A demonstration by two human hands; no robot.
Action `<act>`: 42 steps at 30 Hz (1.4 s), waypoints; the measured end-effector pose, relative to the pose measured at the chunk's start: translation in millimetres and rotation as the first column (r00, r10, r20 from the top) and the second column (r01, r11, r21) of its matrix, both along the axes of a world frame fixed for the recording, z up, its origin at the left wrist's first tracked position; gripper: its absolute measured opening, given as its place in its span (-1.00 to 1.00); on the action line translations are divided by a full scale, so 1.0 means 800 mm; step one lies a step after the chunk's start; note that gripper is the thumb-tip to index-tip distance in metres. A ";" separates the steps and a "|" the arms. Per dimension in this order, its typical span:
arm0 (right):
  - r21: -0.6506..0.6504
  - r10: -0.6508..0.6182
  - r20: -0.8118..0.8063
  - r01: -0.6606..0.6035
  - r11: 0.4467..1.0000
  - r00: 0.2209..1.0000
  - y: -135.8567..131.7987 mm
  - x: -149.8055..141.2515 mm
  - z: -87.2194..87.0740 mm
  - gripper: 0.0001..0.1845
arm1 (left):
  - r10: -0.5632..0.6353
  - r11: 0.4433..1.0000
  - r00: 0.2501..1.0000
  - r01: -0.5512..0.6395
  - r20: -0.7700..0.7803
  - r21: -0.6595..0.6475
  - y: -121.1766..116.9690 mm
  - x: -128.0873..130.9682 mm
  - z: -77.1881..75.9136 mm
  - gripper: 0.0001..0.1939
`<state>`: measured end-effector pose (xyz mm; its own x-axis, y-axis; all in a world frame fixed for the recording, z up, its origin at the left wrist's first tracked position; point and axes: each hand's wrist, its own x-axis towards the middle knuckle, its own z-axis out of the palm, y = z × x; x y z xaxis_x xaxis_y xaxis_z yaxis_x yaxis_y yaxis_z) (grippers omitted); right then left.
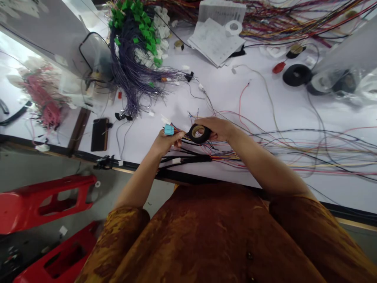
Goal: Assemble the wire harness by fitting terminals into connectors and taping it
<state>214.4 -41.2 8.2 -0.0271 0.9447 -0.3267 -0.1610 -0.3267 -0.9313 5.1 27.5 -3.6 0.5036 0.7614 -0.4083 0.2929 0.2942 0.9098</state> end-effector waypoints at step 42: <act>-0.052 -0.422 -0.271 0.424 0.904 0.865 -0.081 -0.030 -0.023 -0.56 | -0.109 0.994 0.980 0.105 0.168 0.034 -0.020 -0.008 0.023 -0.56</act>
<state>190.5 -106.1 -9.9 0.2899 0.8883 -0.3563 -0.5264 -0.1629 -0.8345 -1.3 11.3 14.5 0.6430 0.7082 -0.2916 0.1625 0.2460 0.9556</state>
